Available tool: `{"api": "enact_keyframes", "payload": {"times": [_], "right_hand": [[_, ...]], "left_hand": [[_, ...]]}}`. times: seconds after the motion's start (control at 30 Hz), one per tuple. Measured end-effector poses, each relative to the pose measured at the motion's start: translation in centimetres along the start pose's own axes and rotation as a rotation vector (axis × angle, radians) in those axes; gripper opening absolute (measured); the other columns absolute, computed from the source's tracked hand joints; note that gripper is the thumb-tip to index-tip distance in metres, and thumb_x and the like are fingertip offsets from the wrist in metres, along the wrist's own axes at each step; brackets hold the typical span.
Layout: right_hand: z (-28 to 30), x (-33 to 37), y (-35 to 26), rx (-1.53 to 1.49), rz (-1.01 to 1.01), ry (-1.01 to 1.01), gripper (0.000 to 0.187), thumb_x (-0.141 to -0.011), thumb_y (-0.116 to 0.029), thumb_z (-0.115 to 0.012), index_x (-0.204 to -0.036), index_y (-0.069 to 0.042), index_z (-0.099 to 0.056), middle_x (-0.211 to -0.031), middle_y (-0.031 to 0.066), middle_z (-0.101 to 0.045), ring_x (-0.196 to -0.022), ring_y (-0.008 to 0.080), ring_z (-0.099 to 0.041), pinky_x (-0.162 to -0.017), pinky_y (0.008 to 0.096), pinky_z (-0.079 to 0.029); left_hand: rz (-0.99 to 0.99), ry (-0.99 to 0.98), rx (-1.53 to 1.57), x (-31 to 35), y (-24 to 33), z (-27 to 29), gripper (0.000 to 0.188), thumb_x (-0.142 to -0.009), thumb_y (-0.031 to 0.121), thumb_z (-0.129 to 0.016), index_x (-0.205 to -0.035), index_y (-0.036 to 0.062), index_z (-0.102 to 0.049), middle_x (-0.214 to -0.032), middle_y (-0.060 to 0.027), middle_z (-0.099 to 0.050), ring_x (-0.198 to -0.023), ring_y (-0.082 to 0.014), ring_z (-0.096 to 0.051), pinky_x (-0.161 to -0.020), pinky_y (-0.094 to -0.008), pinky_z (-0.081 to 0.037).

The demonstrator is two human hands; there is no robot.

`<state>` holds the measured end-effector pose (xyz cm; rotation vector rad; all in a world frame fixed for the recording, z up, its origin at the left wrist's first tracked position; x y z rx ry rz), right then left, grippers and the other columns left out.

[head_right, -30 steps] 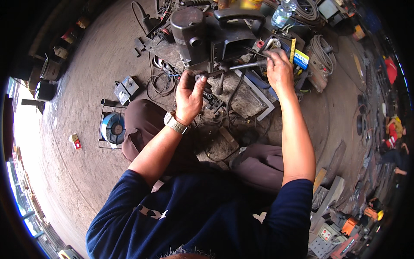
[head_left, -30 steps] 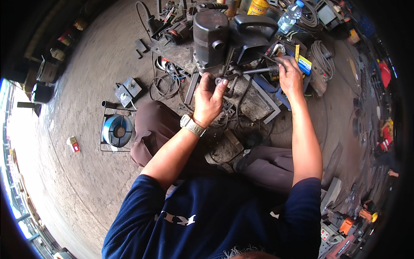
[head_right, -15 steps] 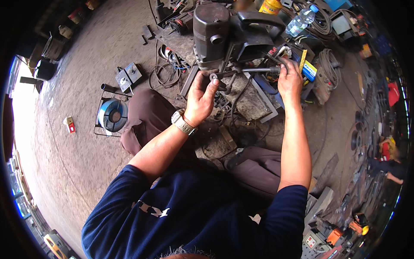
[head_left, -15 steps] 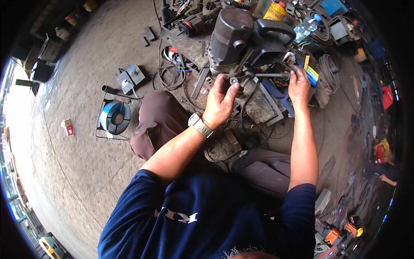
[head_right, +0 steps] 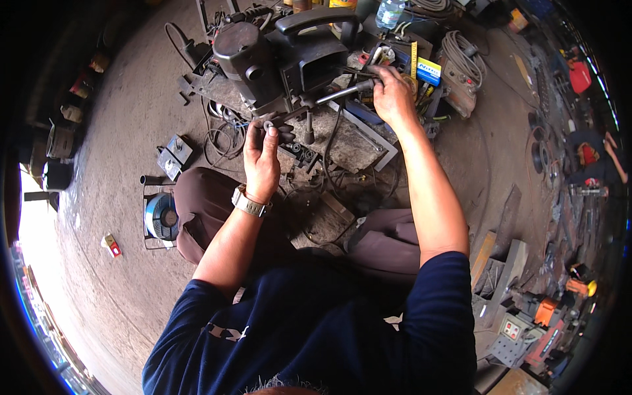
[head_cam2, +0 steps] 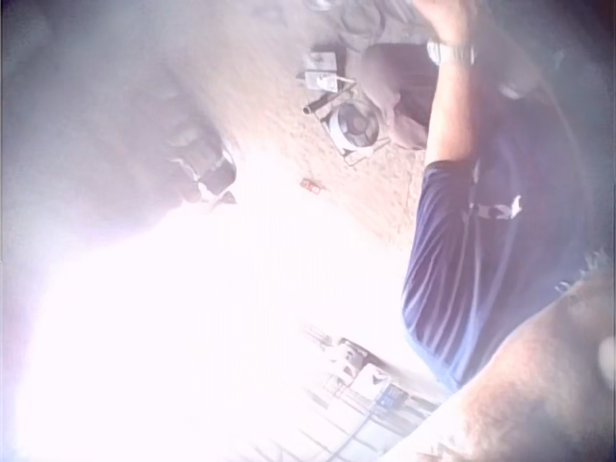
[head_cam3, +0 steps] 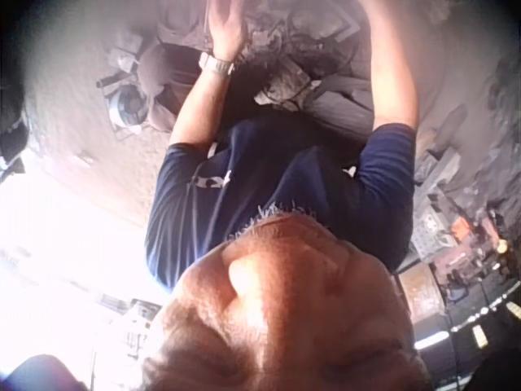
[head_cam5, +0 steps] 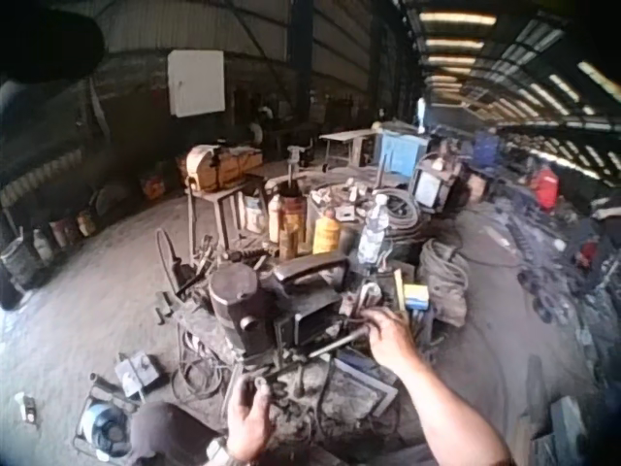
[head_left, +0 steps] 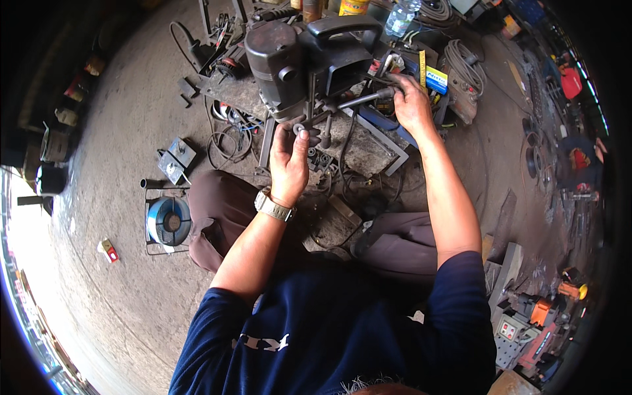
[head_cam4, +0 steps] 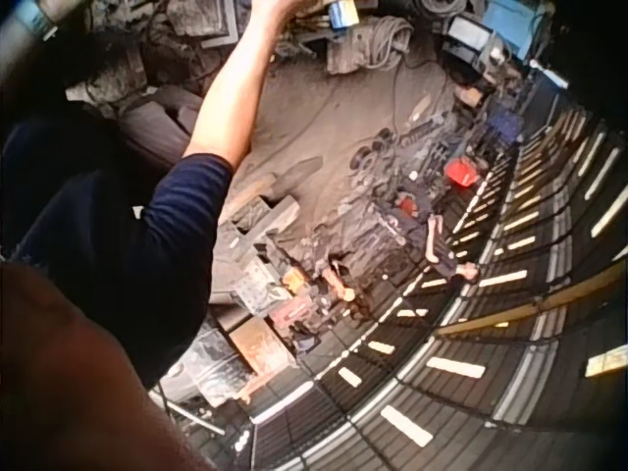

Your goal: The person sits on the floor in a workshop and repairs a power tool. They use a metal file to smooth the blade, wipe the housing with a cloth, and use a T-handle wrench to tighten screws on the tool's casing.

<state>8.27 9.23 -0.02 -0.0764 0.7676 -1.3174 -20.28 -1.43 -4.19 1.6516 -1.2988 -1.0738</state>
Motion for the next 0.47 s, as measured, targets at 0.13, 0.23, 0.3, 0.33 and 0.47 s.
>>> {"api": "enact_keyframes", "payload": {"times": [0.13,0.23,0.3,0.33,0.47], "right_hand": [[0.4,0.5,0.0,0.009,-0.064,-0.131,0.04,-0.095,-0.006,-0.062,-0.134,-0.01,-0.064,-0.134,0.0163,-0.065,-0.122,0.0389,-0.063,-0.104,0.044,-0.052],[0.9,0.7,-0.4,-0.025,-0.075,-0.185,0.041,-0.096,-0.007,-0.063,-0.137,-0.011,-0.062,-0.137,0.0156,-0.063,-0.123,0.0382,-0.063,-0.105,0.0436,-0.052],[1.0,0.9,-0.1,-0.058,-0.068,-0.187,0.04,-0.097,-0.008,-0.063,-0.137,-0.012,-0.062,-0.138,0.0156,-0.062,-0.123,0.0381,-0.063,-0.105,0.0435,-0.052],[1.3,1.1,-0.2,-0.077,-0.068,-0.181,0.04,-0.097,-0.009,-0.063,-0.137,-0.011,-0.061,-0.139,0.0155,-0.062,-0.123,0.0374,-0.063,-0.104,0.0436,-0.052],[2.7,1.3,-1.6,0.027,-0.07,-0.189,0.043,-0.098,-0.01,-0.064,-0.141,-0.008,-0.058,-0.141,0.0158,-0.062,-0.126,0.0358,-0.063,-0.105,0.0423,-0.052]], "left_hand": [[0.045,-0.049,-0.045,-0.1,-0.4,0.3,0.034,-0.111,0.025,-0.054,-0.134,-0.0001,-0.057,-0.111,-0.0087,-0.071,-0.094,-0.015,-0.067,-0.09,-0.0311,-0.054],[0.043,-0.034,-0.046,-0.2,-1.8,1.1,0.037,-0.112,0.028,-0.051,-0.136,-0.0001,-0.057,-0.112,-0.0103,-0.071,-0.095,-0.017,-0.068,-0.09,-0.0323,-0.054],[0.031,-0.053,-0.076,-0.5,-2.4,1.5,0.039,-0.112,0.03,-0.051,-0.137,0.0003,-0.057,-0.114,-0.0116,-0.072,-0.096,-0.0177,-0.068,-0.09,-0.0334,-0.055],[0.033,-0.057,-0.063,-0.4,-2.5,1.5,0.04,-0.112,0.03,-0.052,-0.137,0.0004,-0.057,-0.114,-0.0118,-0.072,-0.096,-0.0177,-0.069,-0.09,-0.0336,-0.055],[0.014,-0.039,-0.142,-0.6,-4.1,2.3,0.043,-0.111,0.032,-0.053,-0.141,0.0016,-0.056,-0.118,-0.0104,-0.071,-0.101,-0.0194,-0.068,-0.093,-0.035,-0.054]]}}
Point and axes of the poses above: each hand's wrist, its own x-axis away from the middle knuckle, its own z-axis out of the back of the hand, y = z × x, the point moved 1 cm from there along -x, towards the middle knuckle
